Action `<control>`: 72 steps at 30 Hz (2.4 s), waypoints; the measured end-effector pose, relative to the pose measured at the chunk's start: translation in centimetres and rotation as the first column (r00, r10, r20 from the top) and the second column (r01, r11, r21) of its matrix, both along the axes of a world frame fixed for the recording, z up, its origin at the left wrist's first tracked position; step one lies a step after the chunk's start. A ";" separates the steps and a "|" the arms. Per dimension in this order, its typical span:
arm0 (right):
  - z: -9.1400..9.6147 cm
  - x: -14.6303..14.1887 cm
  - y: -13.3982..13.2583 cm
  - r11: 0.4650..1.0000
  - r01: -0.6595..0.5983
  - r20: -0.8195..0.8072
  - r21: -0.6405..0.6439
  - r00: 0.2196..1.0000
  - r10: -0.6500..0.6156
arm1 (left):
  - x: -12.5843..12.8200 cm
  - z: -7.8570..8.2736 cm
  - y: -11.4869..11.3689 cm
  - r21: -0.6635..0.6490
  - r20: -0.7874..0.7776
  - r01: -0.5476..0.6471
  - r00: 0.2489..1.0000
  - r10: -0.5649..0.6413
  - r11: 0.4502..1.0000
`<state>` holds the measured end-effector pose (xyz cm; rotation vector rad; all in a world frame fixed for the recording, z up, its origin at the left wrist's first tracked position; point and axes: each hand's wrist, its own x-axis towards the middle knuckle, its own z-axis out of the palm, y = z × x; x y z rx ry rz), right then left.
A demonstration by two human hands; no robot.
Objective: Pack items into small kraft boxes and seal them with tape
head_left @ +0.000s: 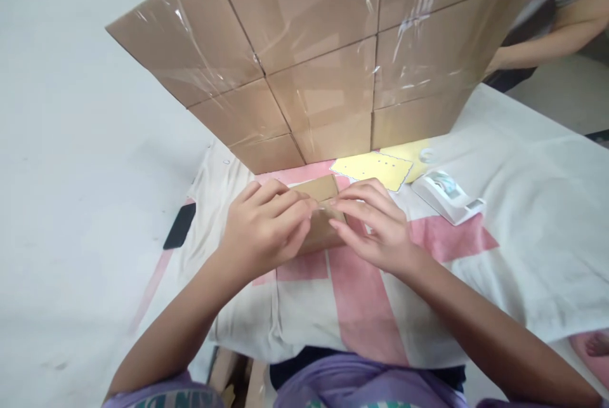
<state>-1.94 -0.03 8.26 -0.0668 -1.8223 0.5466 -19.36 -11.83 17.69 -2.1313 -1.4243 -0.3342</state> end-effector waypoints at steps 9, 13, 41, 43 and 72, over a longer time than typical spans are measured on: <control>-0.8 -0.1 -0.5 0.998 0.033 -0.052 -0.050 0.998 -0.036 | 2.6 -2.7 -0.9 -0.100 0.075 -0.202 0.975 0.210 0.974; -1.0 0.8 1.0 0.957 -0.018 -0.063 -0.291 0.998 -0.001 | 2.8 -3.6 -0.7 -0.220 0.233 -0.319 0.901 0.367 0.922; -4.0 0.9 5.2 0.654 -0.397 -0.076 -0.644 0.883 0.462 | -0.2 -6.1 -1.0 -0.399 0.089 -0.471 0.834 0.545 0.787; -4.4 0.8 5.2 0.624 -0.410 -0.043 -0.665 0.855 0.517 | -1.3 -6.3 -1.2 -0.402 0.097 -0.463 0.837 0.539 0.790; -6.5 -1.0 4.0 0.607 -0.410 0.146 -0.681 0.735 0.662 | -3.9 -7.0 -3.8 -0.311 0.090 -0.320 0.928 0.363 0.895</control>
